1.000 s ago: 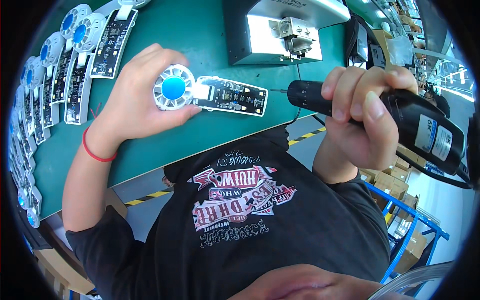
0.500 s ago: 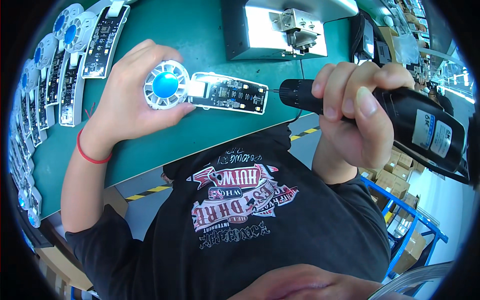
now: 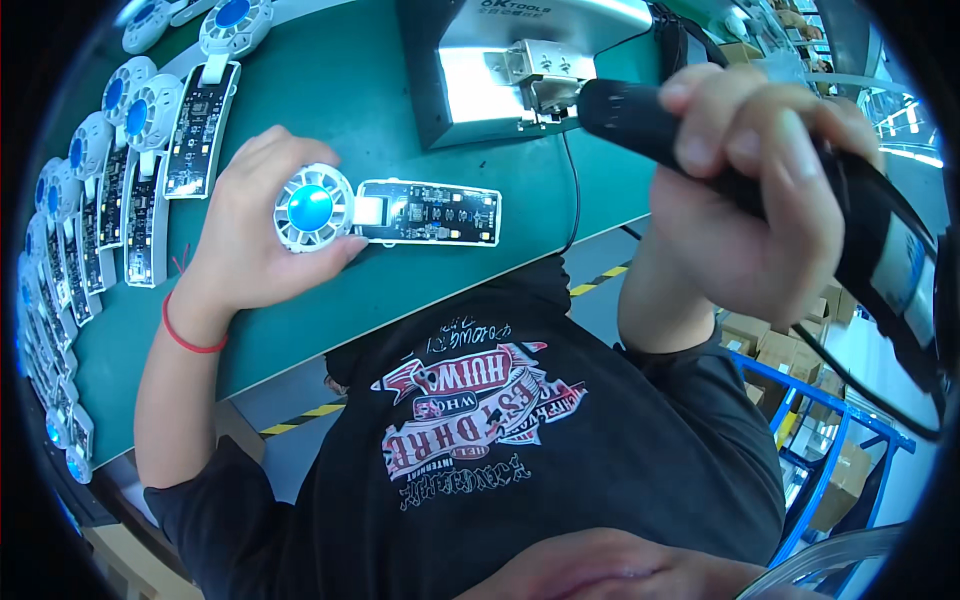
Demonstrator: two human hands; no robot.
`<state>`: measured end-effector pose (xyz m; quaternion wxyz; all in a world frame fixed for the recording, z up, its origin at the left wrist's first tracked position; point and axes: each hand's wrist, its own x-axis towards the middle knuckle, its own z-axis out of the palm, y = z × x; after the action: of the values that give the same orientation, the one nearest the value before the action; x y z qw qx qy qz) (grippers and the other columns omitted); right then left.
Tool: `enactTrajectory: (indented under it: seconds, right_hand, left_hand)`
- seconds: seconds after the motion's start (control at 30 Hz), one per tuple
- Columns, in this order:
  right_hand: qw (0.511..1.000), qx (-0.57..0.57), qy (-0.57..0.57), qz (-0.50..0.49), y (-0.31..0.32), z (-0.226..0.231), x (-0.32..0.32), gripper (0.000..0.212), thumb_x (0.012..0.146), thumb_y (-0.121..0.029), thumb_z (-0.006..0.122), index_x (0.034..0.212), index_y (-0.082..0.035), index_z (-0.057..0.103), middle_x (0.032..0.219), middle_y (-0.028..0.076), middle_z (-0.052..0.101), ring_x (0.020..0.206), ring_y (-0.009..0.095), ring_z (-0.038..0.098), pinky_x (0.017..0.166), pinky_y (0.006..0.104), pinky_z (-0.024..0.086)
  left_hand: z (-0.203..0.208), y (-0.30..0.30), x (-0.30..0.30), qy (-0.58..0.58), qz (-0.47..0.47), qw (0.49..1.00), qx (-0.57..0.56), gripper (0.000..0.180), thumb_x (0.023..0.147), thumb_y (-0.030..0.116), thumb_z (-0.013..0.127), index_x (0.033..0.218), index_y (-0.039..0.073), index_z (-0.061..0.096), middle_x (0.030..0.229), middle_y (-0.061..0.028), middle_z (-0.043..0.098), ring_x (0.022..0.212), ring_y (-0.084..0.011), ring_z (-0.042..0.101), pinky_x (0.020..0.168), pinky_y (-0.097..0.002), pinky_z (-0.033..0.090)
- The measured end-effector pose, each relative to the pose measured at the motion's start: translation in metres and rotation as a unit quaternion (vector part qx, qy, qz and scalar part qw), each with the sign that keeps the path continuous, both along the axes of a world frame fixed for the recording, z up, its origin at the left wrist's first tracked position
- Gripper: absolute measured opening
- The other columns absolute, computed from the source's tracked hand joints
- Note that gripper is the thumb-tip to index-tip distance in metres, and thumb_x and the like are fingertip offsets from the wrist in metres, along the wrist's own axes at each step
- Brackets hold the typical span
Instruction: Assemble electronic components onto circuit boards using an electric screwdriver.
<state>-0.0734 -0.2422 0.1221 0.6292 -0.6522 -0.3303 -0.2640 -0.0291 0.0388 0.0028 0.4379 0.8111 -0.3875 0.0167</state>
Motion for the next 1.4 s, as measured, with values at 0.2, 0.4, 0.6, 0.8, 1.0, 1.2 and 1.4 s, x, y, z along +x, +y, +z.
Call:
enactTrajectory:
  seconds: [0.2,0.4,0.6,0.8,1.0,1.2,1.4]
  right_hand:
    - [0.997,0.018,0.072,-0.011,-0.004,-0.013,-0.002,0.044,0.088,-0.01,0.045,0.131,-0.004,0.054,0.077,0.004,0.052,0.064,0.015,0.052,0.074,0.0365,0.048]
    - [0.976,0.011,0.141,0.164,-0.013,-0.018,-0.024,0.047,0.088,-0.01,0.046,0.135,-0.004,0.049,0.078,0.003,0.052,0.065,0.014,0.053,0.073,0.0354,0.048]
    - [0.966,0.031,0.175,0.188,-0.011,-0.038,-0.032,0.048,0.088,-0.01,0.048,0.136,-0.005,0.046,0.079,0.003,0.054,0.064,0.013,0.054,0.072,0.034,0.048]
    - [0.968,0.029,0.18,0.172,-0.005,-0.046,-0.032,0.048,0.087,-0.01,0.05,0.135,-0.007,0.047,0.076,0.002,0.054,0.063,0.013,0.055,0.071,0.0338,0.048]
    - [0.957,-0.021,0.214,0.195,-0.002,-0.039,-0.032,0.047,0.085,-0.01,0.052,0.132,-0.008,0.048,0.072,0.001,0.053,0.061,0.014,0.054,0.069,0.0338,0.049]
    - [0.966,0.034,0.153,0.204,-0.021,0.003,-0.016,0.04,0.084,-0.011,0.053,0.123,-0.008,0.054,0.069,0.002,0.053,0.058,0.016,0.053,0.069,0.0348,0.05]
    - [0.984,-0.008,0.103,0.148,-0.028,0.003,-0.003,0.041,0.086,-0.011,0.048,0.125,-0.005,0.055,0.075,0.005,0.053,0.06,0.016,0.052,0.07,0.0363,0.049]
  left_hand:
    - [-0.004,0.002,-0.004,0.002,0.003,1.0,-0.009,0.044,0.062,0.02,0.083,0.099,0.005,0.064,0.084,-0.0066,0.06,0.071,-0.021,0.051,0.067,-0.0311,0.044]
    - [-0.004,0.006,-0.003,0.024,0.009,0.999,0.019,0.048,0.061,0.019,0.079,0.103,0.003,0.063,0.088,-0.0077,0.058,0.074,-0.021,0.051,0.069,-0.0303,0.043]
    - [-0.011,0.005,0.001,0.017,-0.004,1.0,0.021,0.049,0.061,0.02,0.077,0.105,0.003,0.062,0.09,-0.0081,0.058,0.074,-0.0209,0.051,0.07,-0.0299,0.043]
    - [-0.01,0.007,-0.003,0.034,0.011,0.999,0.025,0.048,0.062,0.021,0.077,0.104,0.003,0.062,0.09,-0.0081,0.059,0.075,-0.0219,0.052,0.071,-0.0311,0.043]
    - [-0.008,0.007,-0.003,-0.036,0.007,0.998,0.044,0.046,0.061,0.021,0.078,0.101,0.004,0.062,0.088,-0.0076,0.059,0.074,-0.0227,0.051,0.073,-0.0324,0.043]
    - [-0.001,0.0,-0.001,-0.033,0.005,0.999,0.016,0.044,0.06,0.021,0.082,0.097,0.006,0.063,0.082,-0.0061,0.06,0.071,-0.0216,0.051,0.074,-0.0327,0.045]
    - [0.002,0.0,-0.005,-0.006,0.015,1.0,0.017,0.044,0.06,0.021,0.083,0.097,0.006,0.063,0.08,-0.0054,0.06,0.071,-0.0217,0.052,0.075,-0.0329,0.045]
